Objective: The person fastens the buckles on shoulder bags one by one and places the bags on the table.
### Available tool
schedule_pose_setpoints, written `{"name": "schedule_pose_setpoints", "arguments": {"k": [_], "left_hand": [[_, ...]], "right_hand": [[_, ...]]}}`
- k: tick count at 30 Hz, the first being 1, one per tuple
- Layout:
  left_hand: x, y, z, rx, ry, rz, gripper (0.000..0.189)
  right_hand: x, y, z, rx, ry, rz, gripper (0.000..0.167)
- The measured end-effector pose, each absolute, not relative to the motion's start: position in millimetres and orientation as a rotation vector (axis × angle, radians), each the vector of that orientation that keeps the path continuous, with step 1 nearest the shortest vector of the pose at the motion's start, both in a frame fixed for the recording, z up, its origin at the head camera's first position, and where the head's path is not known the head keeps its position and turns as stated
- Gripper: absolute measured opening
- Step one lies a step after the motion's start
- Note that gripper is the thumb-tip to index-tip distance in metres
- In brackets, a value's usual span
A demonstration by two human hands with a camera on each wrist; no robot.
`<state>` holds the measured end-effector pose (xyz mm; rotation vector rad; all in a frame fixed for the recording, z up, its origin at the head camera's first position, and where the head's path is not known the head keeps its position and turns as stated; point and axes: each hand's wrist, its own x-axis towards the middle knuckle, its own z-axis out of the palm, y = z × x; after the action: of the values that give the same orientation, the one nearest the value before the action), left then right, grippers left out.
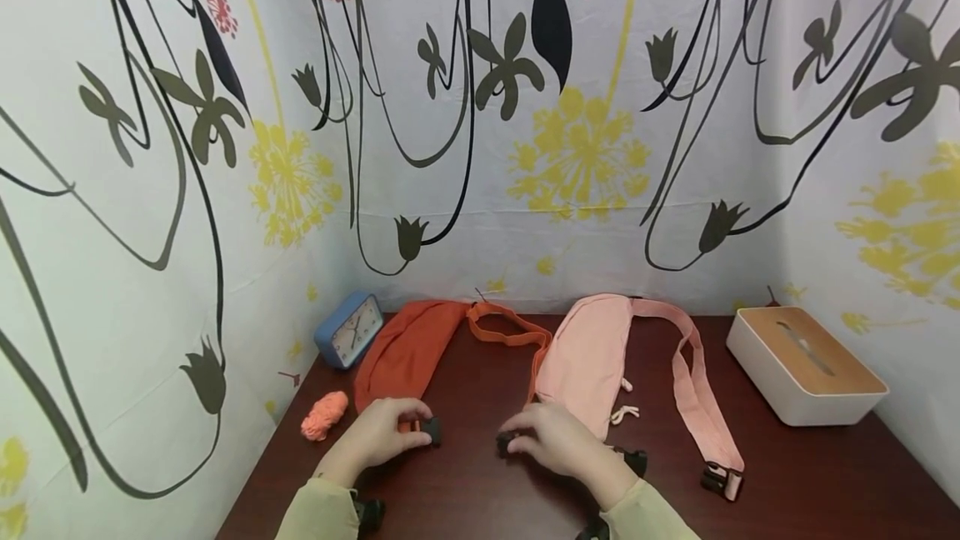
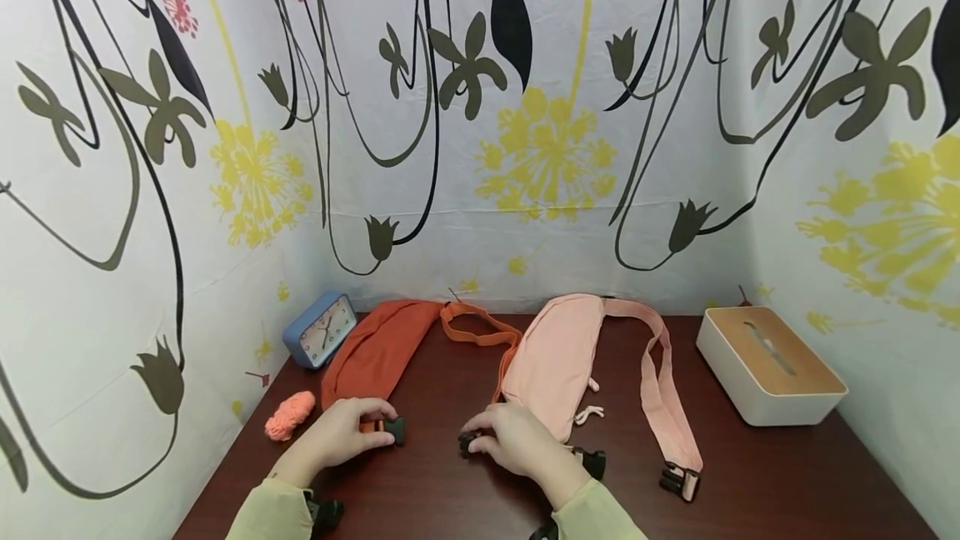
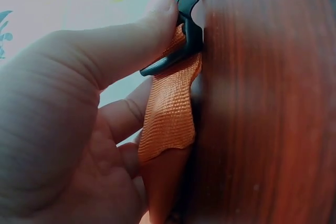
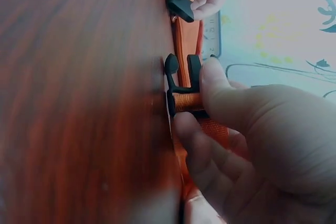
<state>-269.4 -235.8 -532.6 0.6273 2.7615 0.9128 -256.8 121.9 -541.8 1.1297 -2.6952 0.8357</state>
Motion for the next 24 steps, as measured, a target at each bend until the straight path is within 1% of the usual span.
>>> {"name": "schedule_pose_setpoints", "arguments": {"k": [5, 7, 13, 19, 24], "left_hand": [[-270, -238, -535, 0.616, 2.76, 0.955, 0.016], [-270, -238, -535, 0.615, 2.747, 0.976, 0.015], [-269, -237, -534, 0.607, 2.714, 1.014, 0.014], [-269, -236, -532, 0.587, 2.697, 1.047, 0.013], [-269, -235, -534, 0.567, 2.711, 1.045, 0.013]], "right_hand": [[-259, 117, -545, 1.047, -2.767, 0.915, 0.024], [-260, 115, -547, 1.002, -2.791, 0.984, 0.024], [-263, 109, -553, 0.924, -2.756, 1.084, 0.016], [-265, 97, -556, 0.867, -2.745, 1.147, 0.02], [-268, 84, -560, 0.807, -2.747, 1.312, 0.024]]}}
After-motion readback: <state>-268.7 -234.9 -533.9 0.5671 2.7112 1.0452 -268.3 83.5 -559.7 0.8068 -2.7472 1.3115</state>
